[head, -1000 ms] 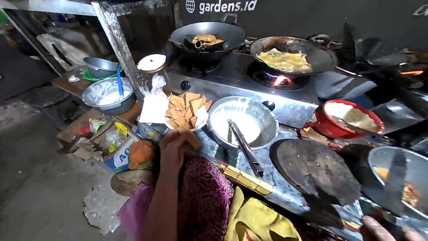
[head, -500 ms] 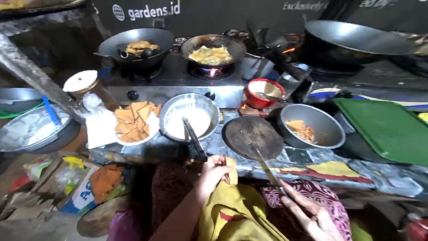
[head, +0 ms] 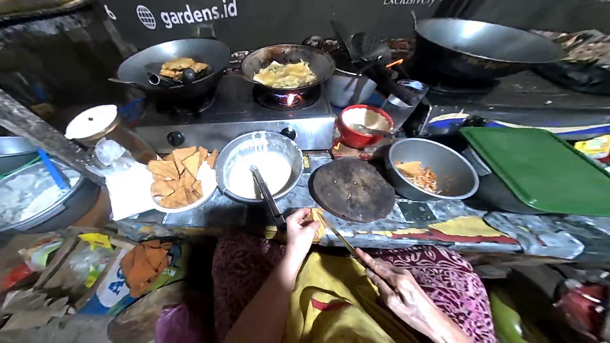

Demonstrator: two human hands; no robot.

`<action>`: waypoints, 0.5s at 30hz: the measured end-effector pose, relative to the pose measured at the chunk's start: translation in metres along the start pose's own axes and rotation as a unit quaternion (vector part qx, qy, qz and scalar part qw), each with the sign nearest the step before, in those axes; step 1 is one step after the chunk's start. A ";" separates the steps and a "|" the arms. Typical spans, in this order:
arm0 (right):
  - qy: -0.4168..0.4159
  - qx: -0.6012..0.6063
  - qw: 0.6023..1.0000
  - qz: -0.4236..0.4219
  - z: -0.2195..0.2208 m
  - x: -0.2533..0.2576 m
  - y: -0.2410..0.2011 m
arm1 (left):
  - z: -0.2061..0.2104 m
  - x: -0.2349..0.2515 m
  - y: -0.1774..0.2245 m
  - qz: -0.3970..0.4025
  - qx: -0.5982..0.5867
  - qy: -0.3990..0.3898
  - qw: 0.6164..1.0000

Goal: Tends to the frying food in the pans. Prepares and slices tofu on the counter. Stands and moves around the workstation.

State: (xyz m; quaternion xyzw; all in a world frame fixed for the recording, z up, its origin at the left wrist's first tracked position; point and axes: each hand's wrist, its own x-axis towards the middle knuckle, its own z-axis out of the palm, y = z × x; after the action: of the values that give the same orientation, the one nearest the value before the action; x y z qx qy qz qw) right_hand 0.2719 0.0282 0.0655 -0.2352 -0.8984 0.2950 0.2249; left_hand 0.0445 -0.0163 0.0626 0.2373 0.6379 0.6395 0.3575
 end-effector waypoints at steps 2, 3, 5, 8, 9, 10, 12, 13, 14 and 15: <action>-0.011 -0.010 1.000 0.009 -0.002 0.002 -0.002 | -0.002 0.000 -0.001 0.011 0.008 -0.002 1.000; -0.015 -0.014 1.000 0.010 -0.002 0.003 -0.002 | -0.003 0.001 -0.001 0.018 0.015 -0.002 1.000; -0.021 -0.017 1.000 0.012 -0.002 0.004 -0.002 | -0.005 0.003 -0.003 0.044 0.038 -0.006 0.998; -0.033 -0.006 0.999 0.027 -0.008 0.007 -0.006 | -0.007 0.005 -0.006 0.110 0.077 -0.018 0.991; -0.040 -0.003 0.999 0.033 -0.011 0.009 -0.009 | -0.007 0.006 -0.008 0.135 0.088 -0.021 0.987; -0.046 -0.002 0.998 0.037 -0.015 0.011 -0.012 | -0.007 0.008 -0.010 0.159 0.099 -0.021 0.982; -0.072 0.003 0.996 0.047 -0.023 0.017 -0.015 | -0.009 0.010 -0.012 0.183 0.110 -0.031 0.977; -0.082 0.006 0.995 0.053 -0.026 0.019 -0.017 | -0.010 0.011 -0.012 0.189 0.112 -0.039 0.975; -0.093 0.009 0.994 0.060 -0.029 0.021 -0.018 | -0.011 0.012 -0.012 0.196 0.112 -0.042 0.973; -0.102 0.014 0.992 0.068 -0.030 0.023 -0.019 | -0.013 0.012 -0.013 0.202 0.110 -0.046 0.972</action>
State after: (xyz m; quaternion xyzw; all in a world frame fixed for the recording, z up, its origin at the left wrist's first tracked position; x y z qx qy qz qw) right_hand 0.2647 0.0401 0.1050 -0.2608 -0.8944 0.3448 0.1145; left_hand 0.0290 -0.0159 0.0473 0.4278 0.6260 0.6132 0.2214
